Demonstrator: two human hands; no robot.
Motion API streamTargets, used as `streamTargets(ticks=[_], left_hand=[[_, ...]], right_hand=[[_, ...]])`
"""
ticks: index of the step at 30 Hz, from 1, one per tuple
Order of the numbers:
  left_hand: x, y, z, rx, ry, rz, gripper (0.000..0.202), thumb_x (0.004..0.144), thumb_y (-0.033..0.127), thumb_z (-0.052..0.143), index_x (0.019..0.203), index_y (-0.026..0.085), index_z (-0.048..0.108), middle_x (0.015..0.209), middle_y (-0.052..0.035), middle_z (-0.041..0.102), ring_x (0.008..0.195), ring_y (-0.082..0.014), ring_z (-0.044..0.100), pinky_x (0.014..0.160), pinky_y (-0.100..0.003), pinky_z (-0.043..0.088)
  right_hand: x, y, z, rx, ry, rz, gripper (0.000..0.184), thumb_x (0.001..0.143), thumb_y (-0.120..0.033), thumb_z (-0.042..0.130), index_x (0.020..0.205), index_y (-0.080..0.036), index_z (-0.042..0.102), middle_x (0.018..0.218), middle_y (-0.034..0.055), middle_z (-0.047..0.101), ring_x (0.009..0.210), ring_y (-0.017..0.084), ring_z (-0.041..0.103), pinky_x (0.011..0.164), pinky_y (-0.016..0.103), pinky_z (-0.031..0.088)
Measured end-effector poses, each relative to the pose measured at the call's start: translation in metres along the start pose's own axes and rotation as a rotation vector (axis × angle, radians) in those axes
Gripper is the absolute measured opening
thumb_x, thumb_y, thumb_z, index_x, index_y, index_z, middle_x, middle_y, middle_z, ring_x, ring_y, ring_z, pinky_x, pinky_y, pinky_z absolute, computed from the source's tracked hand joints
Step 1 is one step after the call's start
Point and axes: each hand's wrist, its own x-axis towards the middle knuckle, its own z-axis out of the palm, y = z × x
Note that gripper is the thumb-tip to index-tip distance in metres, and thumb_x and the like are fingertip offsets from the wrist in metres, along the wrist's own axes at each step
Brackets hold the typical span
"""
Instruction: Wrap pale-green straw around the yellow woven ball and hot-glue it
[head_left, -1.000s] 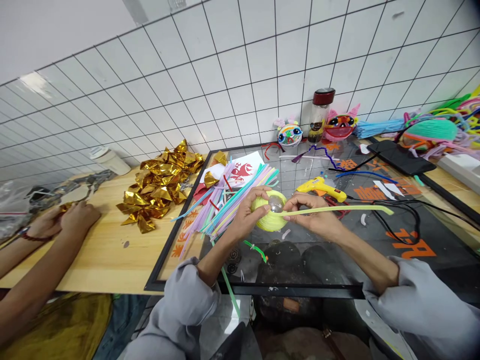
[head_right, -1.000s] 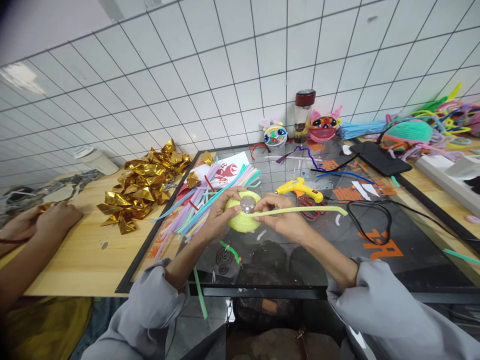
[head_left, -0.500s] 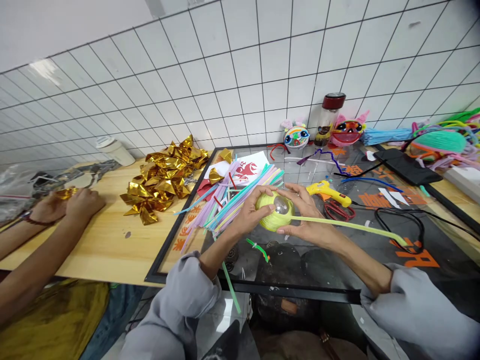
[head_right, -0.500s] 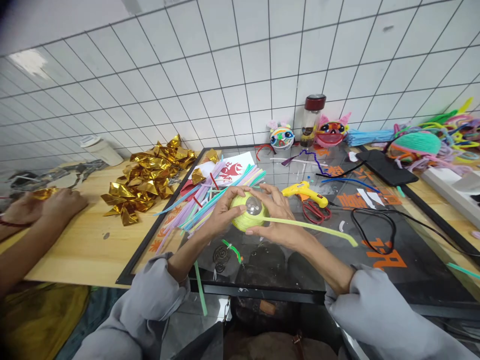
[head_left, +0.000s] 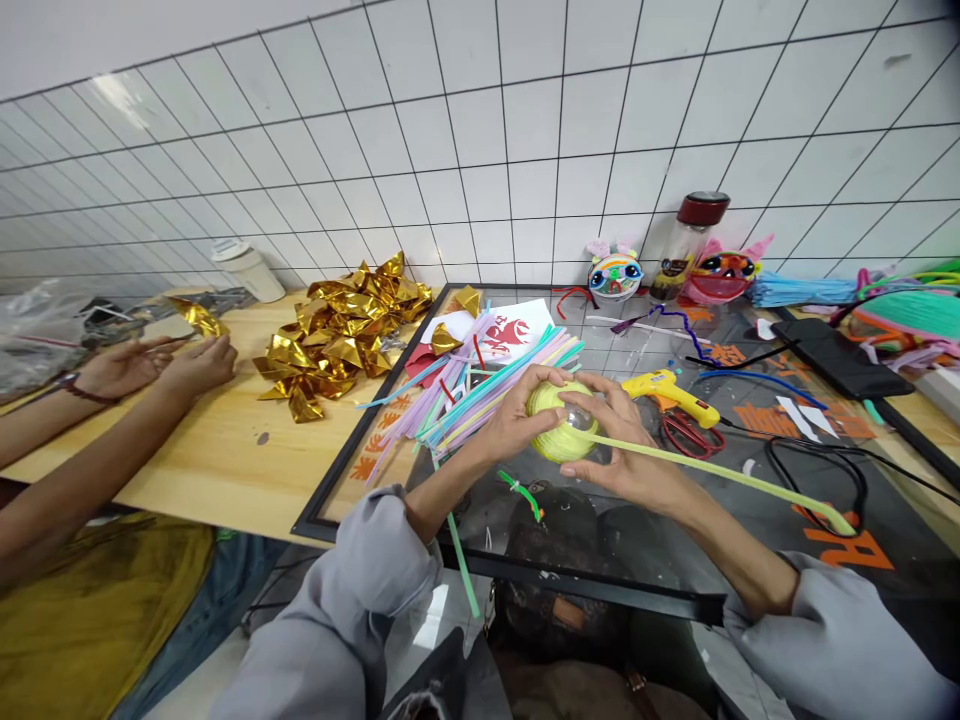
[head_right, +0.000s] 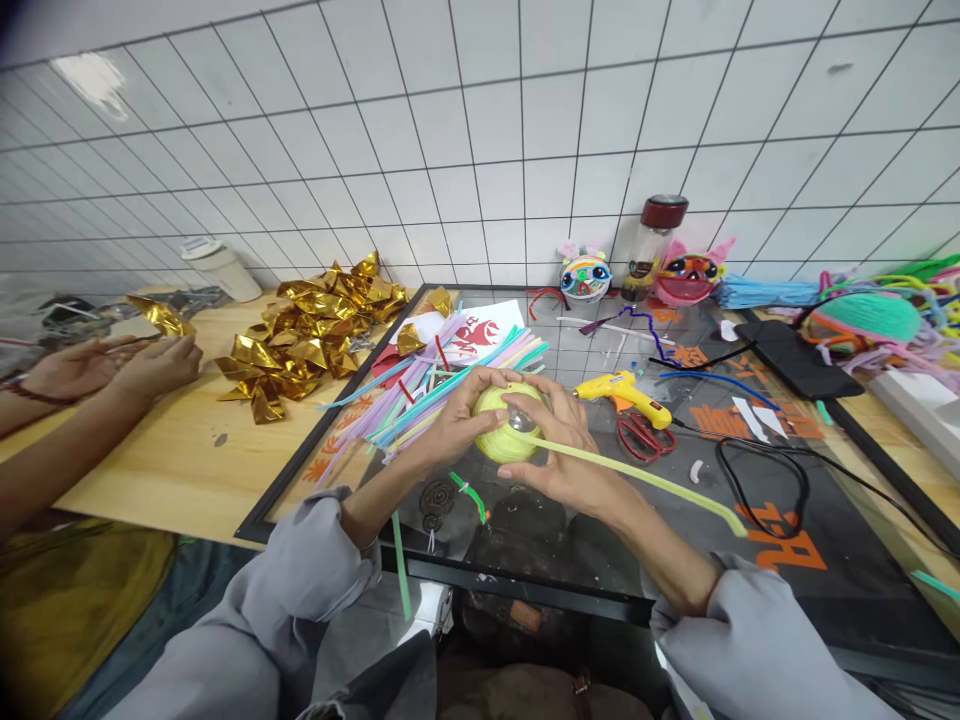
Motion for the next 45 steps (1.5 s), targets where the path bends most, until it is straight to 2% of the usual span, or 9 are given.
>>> streamTargets(ticks=[5, 10, 13, 17, 21, 29, 32, 35, 45], left_hand=[[0.0, -0.002, -0.001, 0.027, 0.013, -0.001, 0.035, 0.084, 0.044, 0.069, 0.108, 0.024, 0.053, 0.124, -0.008, 0.061, 0.122, -0.0247, 0.058, 0.106, -0.039, 0.046], [0.001, -0.002, 0.0, 0.017, 0.008, 0.009, 0.032, 0.085, 0.041, 0.069, 0.106, 0.023, 0.053, 0.123, -0.0084, 0.062, 0.124, -0.0249, 0.057, 0.109, -0.04, 0.044], [0.001, 0.001, 0.0, 0.003, 0.002, -0.013, 0.033, 0.084, 0.041, 0.07, 0.105, 0.022, 0.053, 0.123, -0.0083, 0.062, 0.12, -0.0248, 0.058, 0.104, -0.038, 0.045], [0.0, 0.005, 0.0, 0.001, 0.005, -0.056, 0.032, 0.082, 0.039, 0.069, 0.104, 0.021, 0.054, 0.123, -0.0074, 0.062, 0.116, -0.0244, 0.058, 0.099, -0.035, 0.046], [0.0, 0.004, 0.0, 0.0, 0.015, -0.058, 0.031, 0.081, 0.038, 0.069, 0.103, 0.022, 0.055, 0.122, -0.0065, 0.062, 0.115, -0.0238, 0.058, 0.099, -0.034, 0.045], [0.0, 0.001, 0.0, -0.032, 0.012, -0.024, 0.031, 0.083, 0.035, 0.07, 0.106, 0.022, 0.054, 0.125, -0.0079, 0.062, 0.122, -0.0253, 0.056, 0.106, -0.037, 0.042], [0.0, 0.0, 0.0, -0.031, 0.014, -0.024, 0.031, 0.083, 0.035, 0.07, 0.106, 0.022, 0.053, 0.124, -0.008, 0.062, 0.121, -0.0253, 0.057, 0.105, -0.037, 0.042], [0.001, -0.001, 0.0, -0.026, 0.017, -0.02, 0.031, 0.083, 0.035, 0.07, 0.106, 0.022, 0.054, 0.125, -0.0077, 0.062, 0.121, -0.0252, 0.057, 0.105, -0.037, 0.043], [0.0, -0.006, -0.001, -0.062, 0.006, -0.001, 0.033, 0.082, 0.035, 0.071, 0.107, 0.023, 0.054, 0.128, -0.008, 0.06, 0.126, -0.0267, 0.054, 0.109, -0.04, 0.04]], right_hand=[[-0.001, 0.001, -0.008, 0.102, 0.032, -0.009, 0.049, 0.088, -0.032, 0.067, 0.136, -0.03, 0.058, 0.15, 0.0118, 0.047, 0.143, 0.033, 0.043, 0.116, 0.054, 0.037], [0.009, 0.018, -0.021, 0.171, 0.322, 0.066, 0.012, 0.09, -0.035, 0.066, 0.093, -0.025, 0.073, 0.109, 0.0089, 0.068, 0.108, 0.027, 0.064, 0.099, 0.045, 0.049], [0.023, 0.023, -0.021, 0.173, 0.369, 0.109, 0.019, 0.087, -0.042, 0.072, 0.081, -0.024, 0.075, 0.088, 0.006, 0.067, 0.091, 0.025, 0.065, 0.089, 0.042, 0.051], [0.043, 0.02, -0.01, 0.256, 0.334, 0.088, 0.024, 0.08, -0.047, 0.078, 0.091, -0.026, 0.08, 0.096, 0.0059, 0.068, 0.097, 0.025, 0.064, 0.094, 0.045, 0.05], [0.053, 0.016, 0.001, 0.32, 0.325, 0.088, 0.024, 0.077, -0.049, 0.079, 0.079, -0.025, 0.078, 0.098, 0.0065, 0.069, 0.101, 0.025, 0.064, 0.097, 0.047, 0.047], [0.037, 0.027, -0.008, 0.213, 0.586, 0.177, 0.042, 0.091, -0.043, 0.06, 0.054, -0.022, 0.055, 0.075, 0.0029, 0.06, 0.08, 0.02, 0.06, 0.078, 0.037, 0.047], [0.03, 0.029, -0.007, 0.182, 0.541, 0.143, 0.014, 0.083, -0.035, 0.065, 0.077, -0.023, 0.069, 0.105, 0.0064, 0.064, 0.104, 0.026, 0.061, 0.089, 0.04, 0.049], [0.026, 0.026, -0.002, 0.14, 0.387, 0.017, 0.028, 0.091, -0.031, 0.056, 0.112, -0.029, 0.074, 0.125, 0.0077, 0.06, 0.121, 0.027, 0.057, 0.099, 0.045, 0.047], [0.02, 0.014, 0.01, -0.213, 0.402, -0.143, 0.035, 0.101, -0.023, 0.048, 0.108, -0.037, 0.079, 0.121, 0.0068, 0.063, 0.112, 0.026, 0.057, 0.093, 0.046, 0.043]])
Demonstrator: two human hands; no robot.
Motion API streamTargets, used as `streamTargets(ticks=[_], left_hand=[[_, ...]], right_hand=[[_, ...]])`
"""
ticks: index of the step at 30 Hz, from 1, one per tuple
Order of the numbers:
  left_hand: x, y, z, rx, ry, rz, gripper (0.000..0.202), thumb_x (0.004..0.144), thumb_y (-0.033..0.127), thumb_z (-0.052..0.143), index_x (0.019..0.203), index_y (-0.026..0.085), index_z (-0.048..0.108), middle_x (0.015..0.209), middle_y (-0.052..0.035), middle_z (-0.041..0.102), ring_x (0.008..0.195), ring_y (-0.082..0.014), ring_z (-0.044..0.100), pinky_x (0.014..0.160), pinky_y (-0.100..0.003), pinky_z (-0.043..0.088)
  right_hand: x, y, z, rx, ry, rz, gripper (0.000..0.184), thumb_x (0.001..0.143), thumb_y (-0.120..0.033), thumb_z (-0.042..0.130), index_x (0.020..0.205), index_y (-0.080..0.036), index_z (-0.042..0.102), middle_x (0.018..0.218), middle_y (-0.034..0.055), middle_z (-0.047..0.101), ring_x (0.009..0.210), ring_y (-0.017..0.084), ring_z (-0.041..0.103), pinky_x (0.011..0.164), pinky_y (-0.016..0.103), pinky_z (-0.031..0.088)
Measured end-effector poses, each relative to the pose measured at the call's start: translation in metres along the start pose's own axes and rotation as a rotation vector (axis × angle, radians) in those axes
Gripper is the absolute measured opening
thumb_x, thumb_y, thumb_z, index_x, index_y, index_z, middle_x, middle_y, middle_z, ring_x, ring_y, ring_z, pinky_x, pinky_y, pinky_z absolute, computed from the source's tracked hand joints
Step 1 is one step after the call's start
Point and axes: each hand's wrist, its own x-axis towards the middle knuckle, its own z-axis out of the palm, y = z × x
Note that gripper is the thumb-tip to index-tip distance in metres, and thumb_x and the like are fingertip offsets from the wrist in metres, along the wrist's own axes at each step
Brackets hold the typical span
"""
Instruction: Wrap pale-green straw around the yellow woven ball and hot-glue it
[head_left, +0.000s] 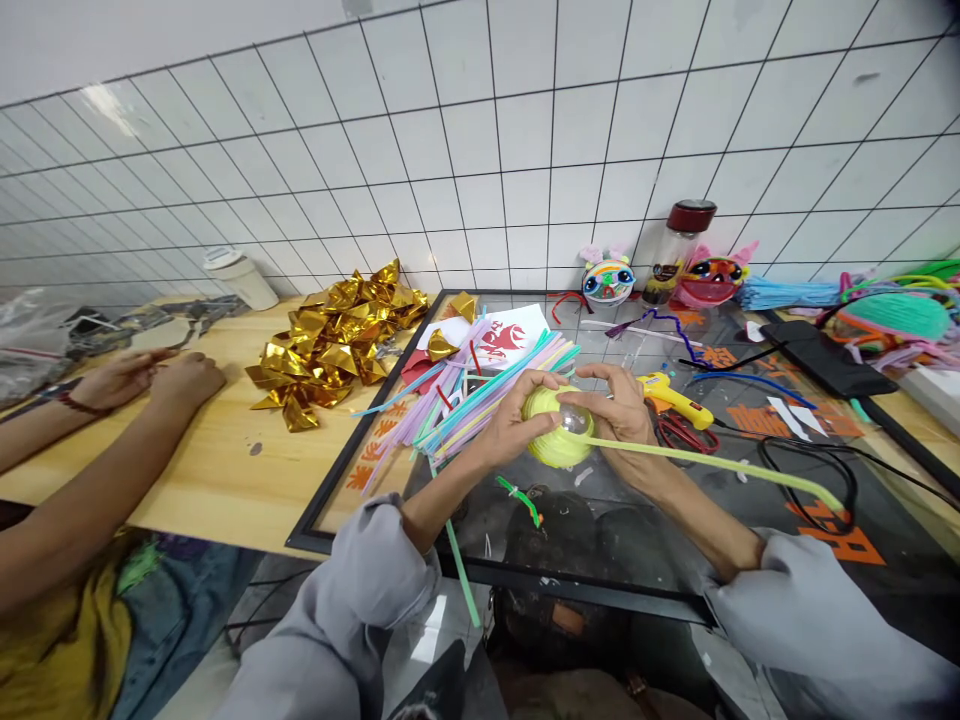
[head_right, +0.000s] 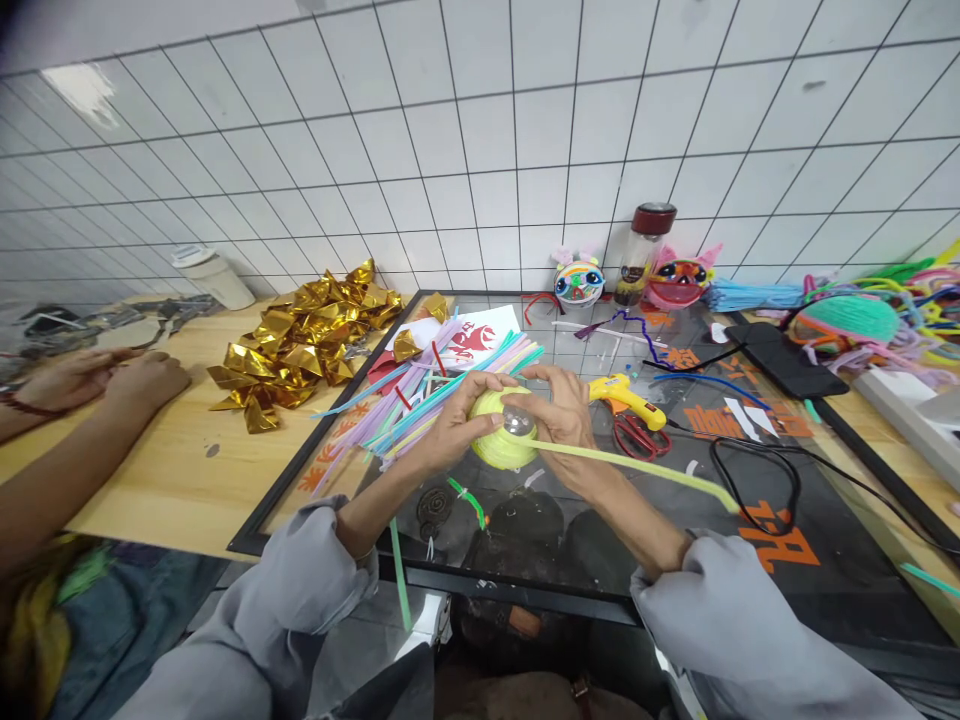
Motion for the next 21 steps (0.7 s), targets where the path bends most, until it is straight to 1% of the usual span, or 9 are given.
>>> streamTargets(ticks=[5, 8, 10, 13, 18, 21], left_hand=[[-0.001, 0.002, 0.001, -0.005, -0.005, -0.016, 0.032, 0.083, 0.034, 0.07, 0.107, 0.023, 0.053, 0.127, -0.0065, 0.059, 0.123, -0.0248, 0.055, 0.106, -0.038, 0.041], [-0.001, 0.003, 0.001, 0.001, 0.003, -0.024, 0.032, 0.082, 0.034, 0.07, 0.106, 0.023, 0.053, 0.125, -0.0067, 0.059, 0.12, -0.0247, 0.055, 0.104, -0.037, 0.042], [-0.001, 0.003, 0.002, 0.002, 0.008, -0.021, 0.031, 0.082, 0.034, 0.071, 0.106, 0.023, 0.053, 0.125, -0.0066, 0.059, 0.121, -0.0247, 0.054, 0.104, -0.037, 0.042], [-0.001, 0.002, 0.002, -0.014, 0.002, -0.003, 0.031, 0.082, 0.033, 0.071, 0.106, 0.023, 0.054, 0.125, -0.0062, 0.059, 0.123, -0.0242, 0.054, 0.107, -0.037, 0.04], [0.0, 0.002, 0.002, -0.019, 0.007, -0.016, 0.033, 0.081, 0.036, 0.073, 0.106, 0.023, 0.054, 0.125, -0.0069, 0.06, 0.121, -0.0249, 0.056, 0.107, -0.038, 0.041], [0.0, 0.002, 0.002, -0.007, 0.015, -0.014, 0.033, 0.081, 0.036, 0.072, 0.105, 0.023, 0.055, 0.124, -0.0066, 0.061, 0.123, -0.0252, 0.055, 0.108, -0.038, 0.041]], right_hand=[[0.002, -0.003, -0.004, -0.038, -0.099, -0.062, 0.035, 0.102, -0.024, 0.047, 0.107, -0.035, 0.079, 0.125, 0.0067, 0.064, 0.116, 0.026, 0.057, 0.093, 0.043, 0.043], [0.002, -0.001, -0.003, -0.07, -0.083, -0.066, 0.034, 0.102, -0.023, 0.049, 0.109, -0.039, 0.079, 0.128, 0.0058, 0.063, 0.116, 0.026, 0.056, 0.093, 0.043, 0.042], [0.001, 0.002, -0.001, -0.098, -0.075, -0.061, 0.034, 0.101, -0.022, 0.051, 0.115, -0.041, 0.076, 0.13, 0.0059, 0.062, 0.117, 0.027, 0.055, 0.094, 0.044, 0.041], [0.0, 0.007, 0.0, -0.12, -0.078, -0.034, 0.036, 0.101, -0.022, 0.05, 0.123, -0.039, 0.073, 0.131, 0.0084, 0.061, 0.118, 0.028, 0.055, 0.092, 0.046, 0.042], [0.0, 0.01, -0.001, -0.124, -0.089, -0.001, 0.036, 0.101, -0.022, 0.049, 0.124, -0.036, 0.073, 0.131, 0.0108, 0.061, 0.119, 0.029, 0.055, 0.092, 0.049, 0.044], [0.002, 0.006, -0.003, -0.09, -0.119, -0.002, 0.035, 0.101, -0.024, 0.049, 0.121, -0.037, 0.074, 0.132, 0.0093, 0.061, 0.12, 0.029, 0.055, 0.094, 0.05, 0.046]])
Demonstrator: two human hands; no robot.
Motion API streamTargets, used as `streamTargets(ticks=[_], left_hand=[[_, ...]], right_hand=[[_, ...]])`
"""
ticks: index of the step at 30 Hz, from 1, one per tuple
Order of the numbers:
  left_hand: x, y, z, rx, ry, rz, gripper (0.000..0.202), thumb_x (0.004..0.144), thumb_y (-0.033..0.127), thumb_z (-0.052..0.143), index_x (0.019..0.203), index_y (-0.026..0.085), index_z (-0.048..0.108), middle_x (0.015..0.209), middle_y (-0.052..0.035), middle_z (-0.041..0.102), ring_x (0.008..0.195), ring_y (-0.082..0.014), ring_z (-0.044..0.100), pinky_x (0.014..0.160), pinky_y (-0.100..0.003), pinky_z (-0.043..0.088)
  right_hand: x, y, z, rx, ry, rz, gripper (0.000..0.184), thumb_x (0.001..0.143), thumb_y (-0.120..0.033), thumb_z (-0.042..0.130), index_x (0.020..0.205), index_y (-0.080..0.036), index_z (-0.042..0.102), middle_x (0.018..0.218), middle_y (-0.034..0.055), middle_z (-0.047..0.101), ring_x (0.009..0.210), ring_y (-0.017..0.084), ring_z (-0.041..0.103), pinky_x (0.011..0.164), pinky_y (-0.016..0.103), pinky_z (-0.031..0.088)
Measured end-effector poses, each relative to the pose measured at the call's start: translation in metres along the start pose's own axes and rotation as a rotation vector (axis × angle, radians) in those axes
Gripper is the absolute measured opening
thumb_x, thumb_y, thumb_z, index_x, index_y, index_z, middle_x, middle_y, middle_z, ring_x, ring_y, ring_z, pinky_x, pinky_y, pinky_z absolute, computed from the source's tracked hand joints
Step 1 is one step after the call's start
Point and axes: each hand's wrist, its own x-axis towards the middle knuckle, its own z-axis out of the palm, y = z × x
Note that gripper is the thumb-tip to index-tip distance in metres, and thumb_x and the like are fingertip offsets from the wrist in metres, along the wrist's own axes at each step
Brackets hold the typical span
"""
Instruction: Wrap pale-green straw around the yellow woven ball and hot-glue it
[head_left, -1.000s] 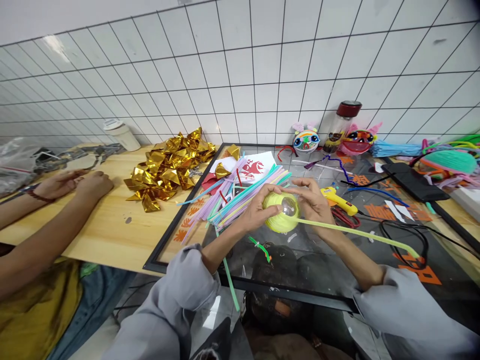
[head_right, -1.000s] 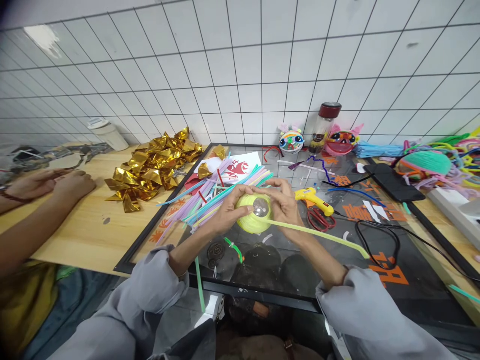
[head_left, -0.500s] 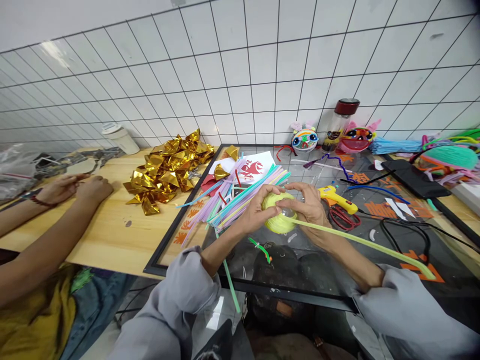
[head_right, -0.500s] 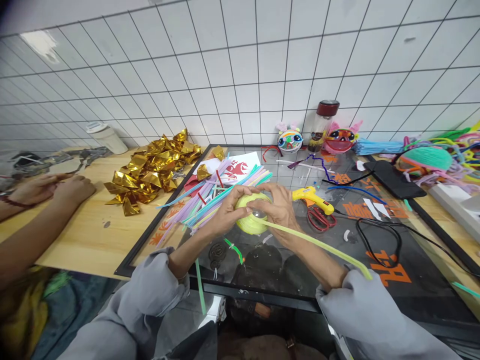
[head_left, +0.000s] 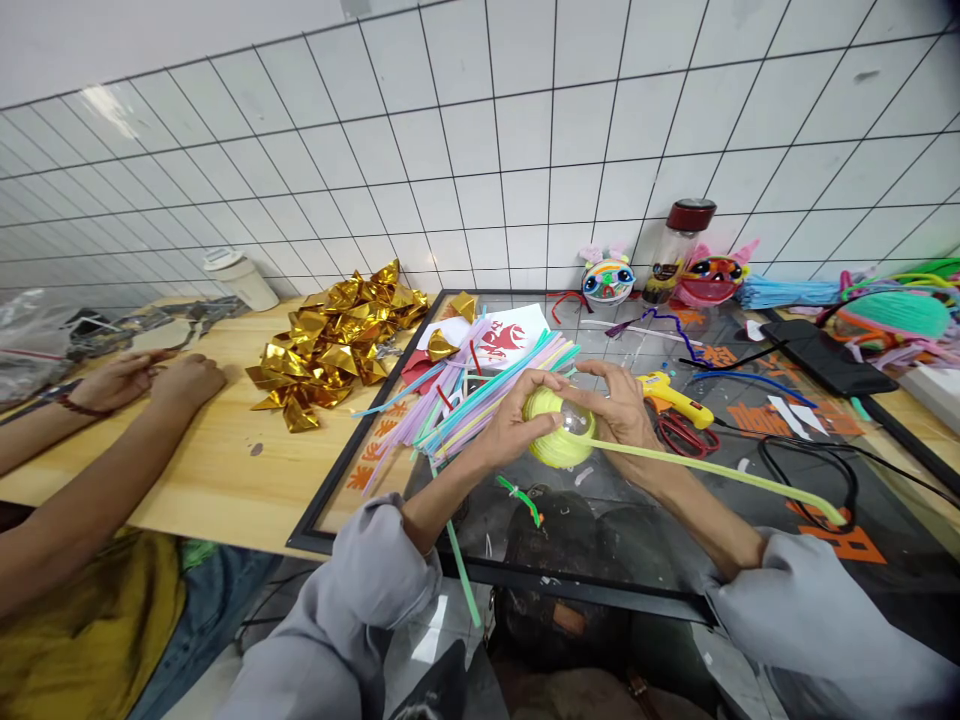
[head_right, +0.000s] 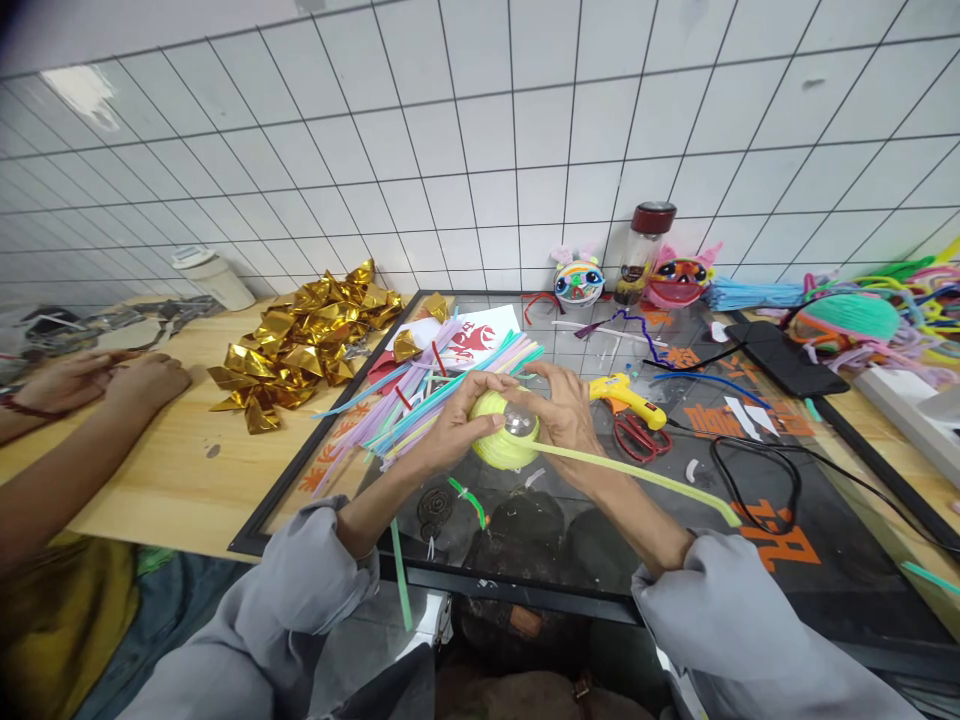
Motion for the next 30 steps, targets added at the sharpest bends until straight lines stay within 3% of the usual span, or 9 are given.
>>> streamTargets(ticks=[5, 12, 19, 27, 30], left_hand=[[-0.001, 0.0, 0.0, 0.02, 0.004, -0.043, 0.036, 0.08, 0.037, 0.072, 0.107, 0.023, 0.053, 0.121, -0.0065, 0.061, 0.114, -0.0239, 0.057, 0.099, -0.035, 0.045], [-0.001, 0.0, -0.001, 0.001, 0.0, -0.037, 0.033, 0.081, 0.035, 0.072, 0.105, 0.023, 0.054, 0.127, -0.0067, 0.06, 0.121, -0.0242, 0.056, 0.104, -0.036, 0.043], [-0.002, 0.004, -0.002, 0.026, -0.003, -0.064, 0.029, 0.081, 0.031, 0.069, 0.104, 0.023, 0.054, 0.134, -0.0078, 0.059, 0.128, -0.0261, 0.055, 0.108, -0.038, 0.041], [-0.001, 0.004, -0.001, 0.017, -0.008, -0.034, 0.029, 0.081, 0.033, 0.069, 0.104, 0.023, 0.054, 0.129, -0.0066, 0.061, 0.129, -0.0258, 0.054, 0.112, -0.039, 0.038], [-0.001, 0.003, -0.002, 0.02, -0.005, -0.025, 0.031, 0.08, 0.034, 0.07, 0.104, 0.023, 0.054, 0.128, -0.0063, 0.062, 0.129, -0.0261, 0.055, 0.113, -0.04, 0.038]], right_hand=[[0.002, -0.011, -0.003, 0.082, -0.061, -0.012, 0.033, 0.101, -0.024, 0.05, 0.112, -0.039, 0.078, 0.132, 0.0062, 0.063, 0.122, 0.029, 0.056, 0.099, 0.051, 0.045], [-0.003, -0.002, -0.003, 0.124, -0.017, 0.12, 0.039, 0.104, -0.037, 0.04, 0.129, -0.035, 0.07, 0.133, 0.0111, 0.059, 0.124, 0.031, 0.054, 0.1, 0.053, 0.043], [-0.004, 0.001, -0.001, 0.31, 0.037, 0.158, 0.039, 0.103, -0.043, 0.042, 0.117, -0.032, 0.077, 0.125, 0.01, 0.06, 0.122, 0.028, 0.057, 0.101, 0.049, 0.047], [-0.001, -0.018, -0.007, 0.218, -0.042, 0.096, 0.036, 0.1, -0.022, 0.045, 0.11, -0.034, 0.078, 0.129, 0.0079, 0.061, 0.123, 0.028, 0.055, 0.102, 0.05, 0.045], [0.0, -0.022, -0.01, 0.225, -0.089, 0.07, 0.038, 0.1, -0.021, 0.043, 0.11, -0.035, 0.077, 0.131, 0.0069, 0.062, 0.124, 0.027, 0.055, 0.103, 0.049, 0.044]])
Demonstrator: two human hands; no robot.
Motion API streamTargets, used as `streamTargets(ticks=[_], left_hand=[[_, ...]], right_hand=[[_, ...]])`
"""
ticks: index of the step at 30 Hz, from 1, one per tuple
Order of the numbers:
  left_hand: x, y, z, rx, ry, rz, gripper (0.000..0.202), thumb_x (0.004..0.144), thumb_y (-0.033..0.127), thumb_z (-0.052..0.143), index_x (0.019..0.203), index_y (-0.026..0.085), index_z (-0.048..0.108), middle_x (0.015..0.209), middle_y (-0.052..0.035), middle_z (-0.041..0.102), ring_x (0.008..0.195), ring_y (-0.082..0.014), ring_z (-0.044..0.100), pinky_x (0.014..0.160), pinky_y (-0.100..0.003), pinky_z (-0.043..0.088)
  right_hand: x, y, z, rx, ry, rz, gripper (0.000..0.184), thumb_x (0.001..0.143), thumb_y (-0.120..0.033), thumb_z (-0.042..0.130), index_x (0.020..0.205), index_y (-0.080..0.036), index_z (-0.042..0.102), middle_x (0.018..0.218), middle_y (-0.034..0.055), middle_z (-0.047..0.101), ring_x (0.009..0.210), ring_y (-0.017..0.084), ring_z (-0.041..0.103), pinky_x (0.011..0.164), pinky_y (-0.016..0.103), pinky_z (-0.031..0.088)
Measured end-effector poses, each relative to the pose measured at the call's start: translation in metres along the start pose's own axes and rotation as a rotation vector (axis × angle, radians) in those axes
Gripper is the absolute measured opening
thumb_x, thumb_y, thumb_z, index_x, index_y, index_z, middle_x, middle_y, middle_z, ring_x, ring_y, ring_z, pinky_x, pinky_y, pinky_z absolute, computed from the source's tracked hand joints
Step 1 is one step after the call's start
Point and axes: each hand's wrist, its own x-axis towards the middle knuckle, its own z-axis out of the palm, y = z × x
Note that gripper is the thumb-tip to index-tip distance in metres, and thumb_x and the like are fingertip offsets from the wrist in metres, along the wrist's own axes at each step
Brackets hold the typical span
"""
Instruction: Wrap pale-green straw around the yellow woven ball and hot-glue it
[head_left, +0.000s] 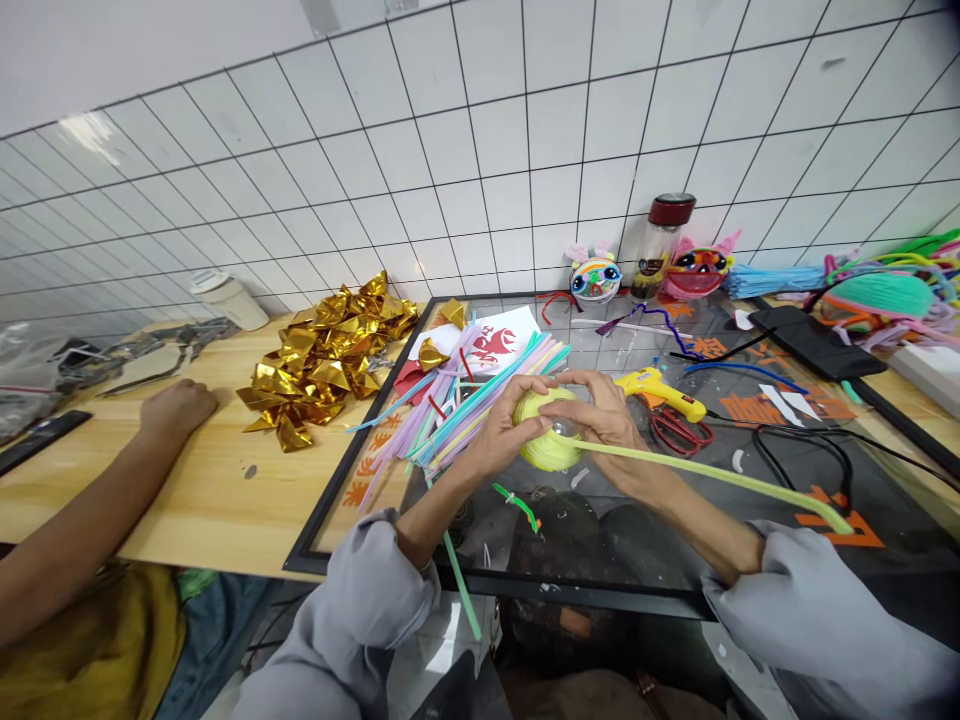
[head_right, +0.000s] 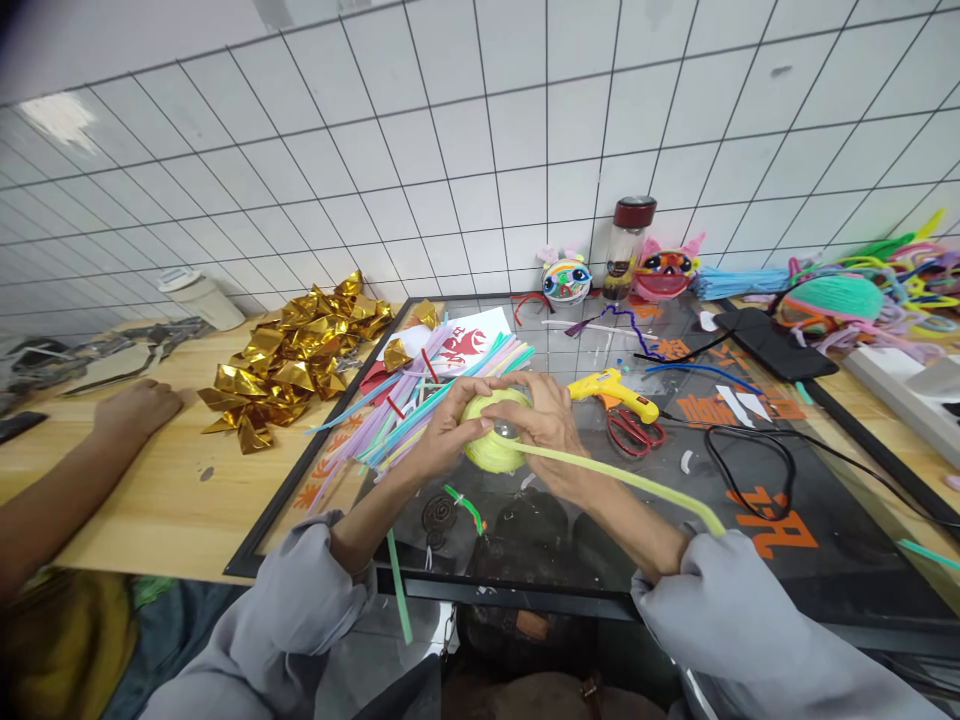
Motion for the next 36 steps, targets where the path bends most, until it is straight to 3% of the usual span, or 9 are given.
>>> streamTargets(ticks=[7, 10, 15, 22, 27, 32, 36], left_hand=[[-0.001, 0.002, 0.001, -0.022, 0.003, -0.025, 0.028, 0.081, 0.031, 0.069, 0.103, 0.023, 0.054, 0.128, -0.0057, 0.062, 0.125, -0.0252, 0.056, 0.11, -0.04, 0.039], [-0.001, 0.002, 0.001, -0.019, 0.005, -0.017, 0.029, 0.08, 0.032, 0.07, 0.103, 0.023, 0.054, 0.125, -0.0054, 0.062, 0.124, -0.025, 0.056, 0.11, -0.04, 0.04], [-0.001, 0.002, 0.001, 0.002, 0.003, -0.031, 0.029, 0.081, 0.032, 0.069, 0.104, 0.023, 0.055, 0.132, -0.0069, 0.061, 0.128, -0.0261, 0.055, 0.111, -0.039, 0.039], [-0.001, -0.001, -0.001, 0.01, 0.002, 0.014, 0.03, 0.08, 0.032, 0.07, 0.105, 0.024, 0.055, 0.125, -0.0052, 0.062, 0.125, -0.0254, 0.055, 0.11, -0.038, 0.039], [-0.001, 0.001, 0.0, -0.011, -0.001, -0.015, 0.03, 0.082, 0.033, 0.07, 0.105, 0.024, 0.054, 0.129, -0.0059, 0.061, 0.128, -0.0254, 0.054, 0.112, -0.039, 0.038], [-0.002, 0.003, 0.001, -0.016, 0.008, -0.032, 0.031, 0.081, 0.034, 0.071, 0.104, 0.023, 0.054, 0.131, -0.007, 0.061, 0.129, -0.0265, 0.054, 0.112, -0.04, 0.038], [-0.002, 0.002, 0.0, -0.002, 0.0, -0.024, 0.03, 0.081, 0.033, 0.07, 0.104, 0.023, 0.055, 0.131, -0.0073, 0.061, 0.128, -0.0268, 0.055, 0.112, -0.041, 0.038]], right_hand=[[-0.002, 0.013, 0.005, 0.062, 0.158, 0.07, 0.04, 0.104, -0.038, 0.04, 0.122, -0.031, 0.075, 0.125, 0.0105, 0.061, 0.121, 0.029, 0.057, 0.101, 0.05, 0.045], [-0.003, 0.018, 0.008, 0.032, 0.154, 0.087, 0.042, 0.104, -0.042, 0.038, 0.124, -0.032, 0.074, 0.125, 0.0105, 0.061, 0.121, 0.029, 0.057, 0.1, 0.05, 0.045], [-0.004, 0.011, 0.008, -0.028, 0.059, 0.058, 0.038, 0.103, -0.035, 0.041, 0.122, -0.035, 0.074, 0.133, 0.0101, 0.058, 0.125, 0.03, 0.053, 0.101, 0.053, 0.044], [0.0, -0.001, 0.001, -0.01, 0.005, -0.008, 0.04, 0.101, -0.02, 0.044, 0.115, -0.039, 0.076, 0.132, 0.0059, 0.061, 0.125, 0.028, 0.054, 0.102, 0.05, 0.044], [-0.003, 0.007, 0.005, -0.019, 0.054, 0.033, 0.037, 0.104, -0.033, 0.042, 0.118, -0.037, 0.076, 0.132, 0.0088, 0.06, 0.125, 0.029, 0.054, 0.102, 0.05, 0.044], [-0.005, 0.019, 0.008, -0.025, 0.072, 0.077, 0.048, 0.105, -0.049, 0.034, 0.125, -0.031, 0.073, 0.132, 0.0126, 0.058, 0.126, 0.03, 0.053, 0.102, 0.051, 0.044], [-0.004, 0.017, 0.008, 0.017, 0.085, 0.065, 0.045, 0.105, -0.05, 0.037, 0.119, -0.032, 0.076, 0.13, 0.0118, 0.058, 0.125, 0.029, 0.054, 0.103, 0.052, 0.043]])
